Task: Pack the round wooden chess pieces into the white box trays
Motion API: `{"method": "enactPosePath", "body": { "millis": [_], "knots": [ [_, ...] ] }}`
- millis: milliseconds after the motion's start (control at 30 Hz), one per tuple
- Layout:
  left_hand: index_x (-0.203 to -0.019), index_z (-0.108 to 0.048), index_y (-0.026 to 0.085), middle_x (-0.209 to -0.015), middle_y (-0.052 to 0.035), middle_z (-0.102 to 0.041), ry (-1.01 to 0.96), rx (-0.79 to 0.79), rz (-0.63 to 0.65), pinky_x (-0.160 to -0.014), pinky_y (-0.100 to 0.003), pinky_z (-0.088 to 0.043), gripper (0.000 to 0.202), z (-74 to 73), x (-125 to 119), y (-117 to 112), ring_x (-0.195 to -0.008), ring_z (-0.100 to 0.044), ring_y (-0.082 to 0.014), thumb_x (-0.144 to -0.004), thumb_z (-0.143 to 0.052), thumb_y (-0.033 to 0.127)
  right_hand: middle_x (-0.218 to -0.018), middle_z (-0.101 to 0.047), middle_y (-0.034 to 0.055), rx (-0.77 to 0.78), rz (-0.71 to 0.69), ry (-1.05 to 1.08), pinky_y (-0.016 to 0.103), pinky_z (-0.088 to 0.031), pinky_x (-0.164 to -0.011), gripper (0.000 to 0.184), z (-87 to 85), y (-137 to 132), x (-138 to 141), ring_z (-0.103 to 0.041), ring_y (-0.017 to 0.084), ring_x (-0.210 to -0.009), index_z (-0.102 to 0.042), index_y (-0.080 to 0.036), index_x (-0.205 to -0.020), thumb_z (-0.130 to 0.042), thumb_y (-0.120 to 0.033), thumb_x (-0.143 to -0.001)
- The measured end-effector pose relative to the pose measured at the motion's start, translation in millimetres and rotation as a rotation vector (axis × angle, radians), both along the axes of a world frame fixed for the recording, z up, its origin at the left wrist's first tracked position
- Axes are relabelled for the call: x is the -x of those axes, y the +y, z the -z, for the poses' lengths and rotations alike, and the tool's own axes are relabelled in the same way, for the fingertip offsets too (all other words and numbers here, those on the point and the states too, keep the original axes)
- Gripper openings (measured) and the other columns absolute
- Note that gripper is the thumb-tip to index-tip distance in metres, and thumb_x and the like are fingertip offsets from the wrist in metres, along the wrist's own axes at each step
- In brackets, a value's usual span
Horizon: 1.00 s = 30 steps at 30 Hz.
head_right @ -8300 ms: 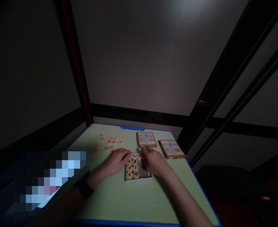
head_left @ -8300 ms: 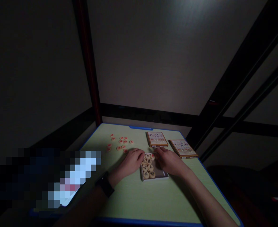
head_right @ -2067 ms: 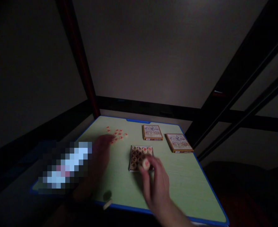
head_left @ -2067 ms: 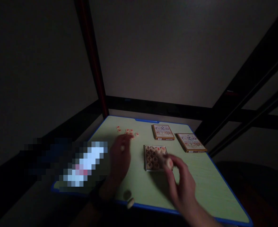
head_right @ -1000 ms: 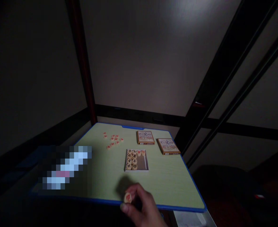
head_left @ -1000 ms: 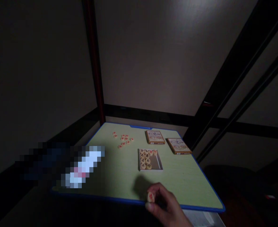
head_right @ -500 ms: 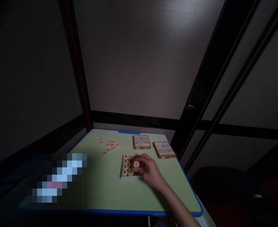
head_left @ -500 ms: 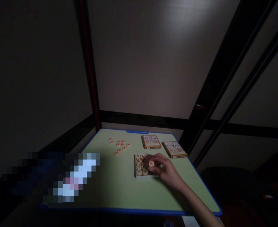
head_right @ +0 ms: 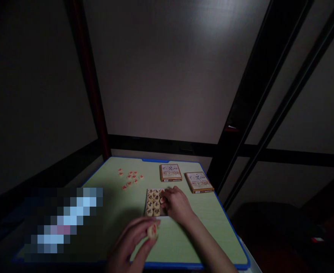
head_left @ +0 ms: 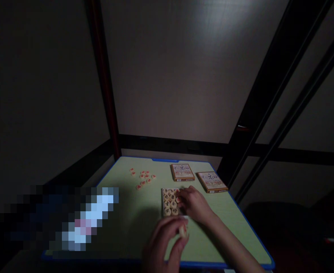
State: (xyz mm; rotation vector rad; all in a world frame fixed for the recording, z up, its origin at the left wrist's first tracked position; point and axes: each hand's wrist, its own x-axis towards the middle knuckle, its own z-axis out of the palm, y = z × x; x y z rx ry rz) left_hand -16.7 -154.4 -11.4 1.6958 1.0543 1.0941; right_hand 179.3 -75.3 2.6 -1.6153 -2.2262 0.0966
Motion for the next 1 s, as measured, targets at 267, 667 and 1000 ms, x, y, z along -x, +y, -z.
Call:
{"method": "enactPosePath", "body": {
  "millis": [267,667,1000],
  "knots": [
    [-0.092,-0.065,0.017,-0.093,-0.0064,-0.073,-0.439,0.059,0.085,-0.08,-0.03,-0.055,0.027,-54.1,-23.7,137.9,-0.085,-0.069,-0.0195,-0.068,-0.076,0.023,-0.087,-0.063,0.0075,0.083,0.122,0.056,0.027,-0.044,-0.075,0.024,0.5,1.9,6.4,-0.059,0.02,-0.082,-0.068,-0.017,-0.099,-0.06,-0.008,-0.078],
    [-0.082,-0.065,0.013,-0.079,-0.0044,-0.07,-0.407,0.272,0.323,-0.074,-0.03,-0.053,0.042,-7.7,-24.5,180.5,-0.075,-0.066,-0.0165,-0.05,-0.09,0.025,-0.102,-0.066,0.0074,-0.177,-0.119,0.204,0.035,-0.051,-0.082,0.034,-28.3,21.8,-2.0,-0.062,0.022,-0.093,-0.059,-0.02,-0.121,-0.06,-0.017,-0.087],
    [-0.088,-0.062,0.014,-0.075,-0.0006,-0.067,-0.359,0.261,0.374,-0.069,-0.027,-0.049,0.046,-2.9,-26.0,170.0,-0.072,-0.063,-0.0144,-0.05,-0.088,0.019,-0.086,-0.061,0.0064,-0.471,-0.211,-0.078,0.026,-0.048,-0.062,0.034,2.1,20.1,-4.4,-0.06,0.017,-0.073,-0.063,-0.02,-0.127,-0.046,-0.03,-0.099]
  ]
}}
